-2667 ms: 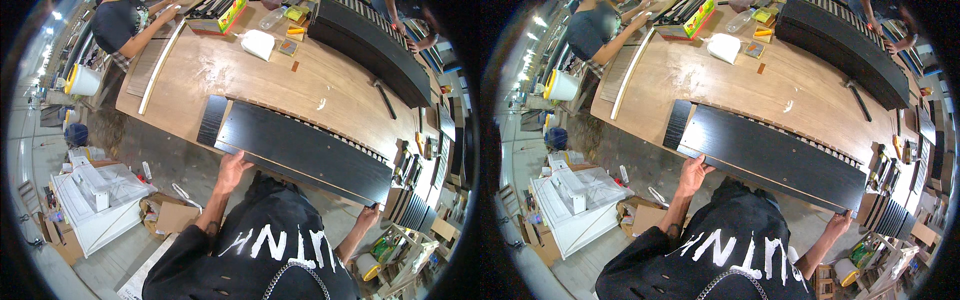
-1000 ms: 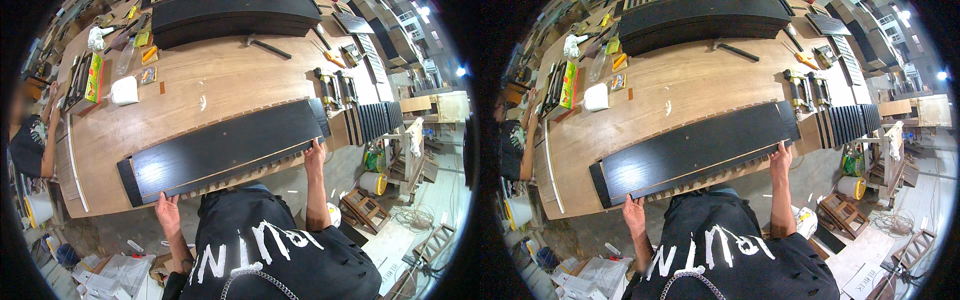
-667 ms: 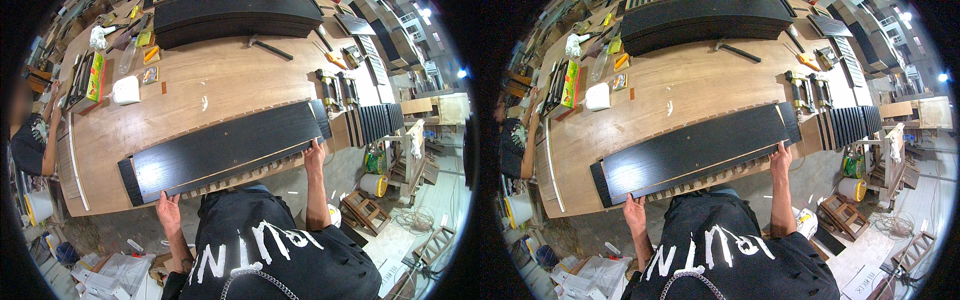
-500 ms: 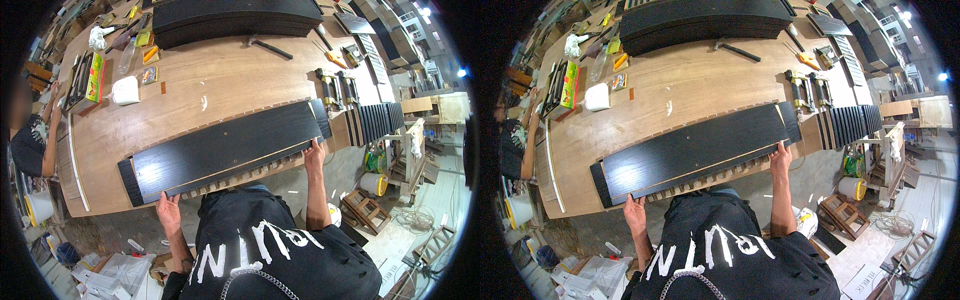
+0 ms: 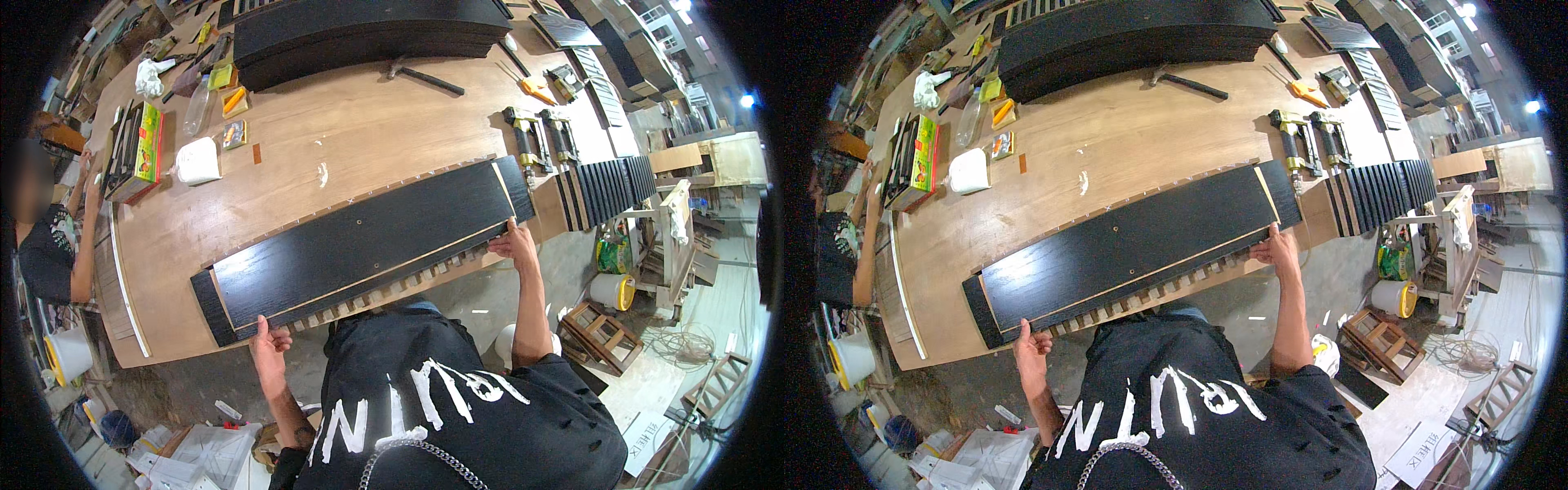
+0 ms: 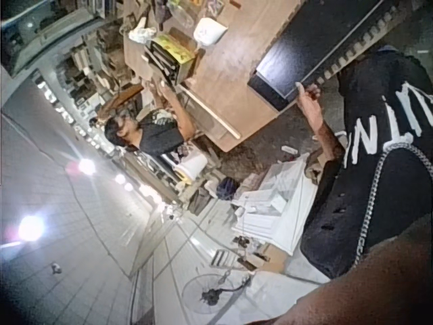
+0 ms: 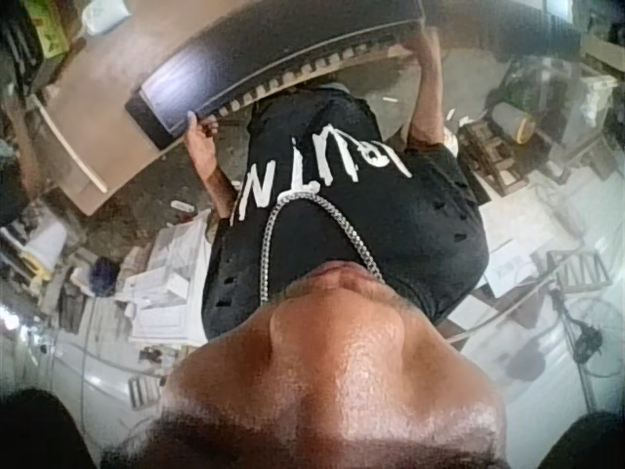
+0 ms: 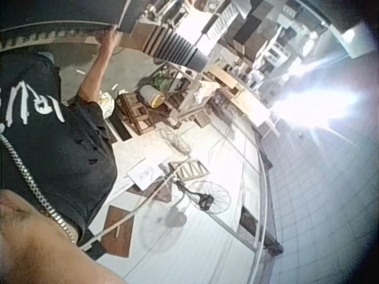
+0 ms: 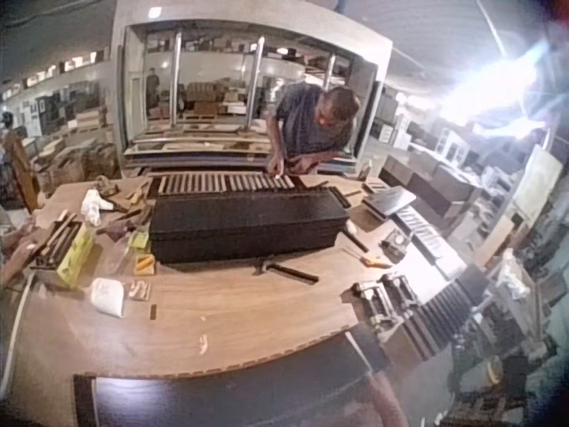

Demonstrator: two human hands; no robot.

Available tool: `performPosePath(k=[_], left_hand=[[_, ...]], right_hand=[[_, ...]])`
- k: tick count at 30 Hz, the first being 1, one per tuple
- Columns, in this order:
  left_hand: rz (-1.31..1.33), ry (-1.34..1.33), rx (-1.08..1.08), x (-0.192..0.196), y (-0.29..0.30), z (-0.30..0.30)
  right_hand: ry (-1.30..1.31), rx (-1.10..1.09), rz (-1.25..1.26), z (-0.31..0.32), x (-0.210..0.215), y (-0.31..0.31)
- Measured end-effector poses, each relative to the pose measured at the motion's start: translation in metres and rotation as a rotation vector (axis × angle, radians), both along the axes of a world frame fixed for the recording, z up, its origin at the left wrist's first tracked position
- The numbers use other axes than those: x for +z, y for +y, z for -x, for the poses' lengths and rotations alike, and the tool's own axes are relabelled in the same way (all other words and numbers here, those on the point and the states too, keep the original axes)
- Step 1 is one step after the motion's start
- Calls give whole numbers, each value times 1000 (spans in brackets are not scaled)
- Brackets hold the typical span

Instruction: The person marks a wood panel with a marker, aligns it with a wooden slatted component, and secures it using a pneumatic nail gun.

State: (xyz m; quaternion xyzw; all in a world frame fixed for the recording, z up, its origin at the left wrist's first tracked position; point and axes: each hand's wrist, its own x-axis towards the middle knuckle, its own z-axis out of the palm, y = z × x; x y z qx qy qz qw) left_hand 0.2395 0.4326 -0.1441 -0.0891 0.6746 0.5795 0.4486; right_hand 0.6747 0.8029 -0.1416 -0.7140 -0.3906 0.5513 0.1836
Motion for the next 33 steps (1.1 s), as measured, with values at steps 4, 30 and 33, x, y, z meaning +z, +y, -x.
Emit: performPosePath(k=[4,30,33], left_hand=[[148,49,-8,0,3,2],[824,1187,-297,-16,89,81],[986,1118,-332,-28,92,85]], right_hand=[[-62,25,33,0,-3,7],[-851,434,-864,50,-51,104],[-897,470,-740,61,-63,107]])
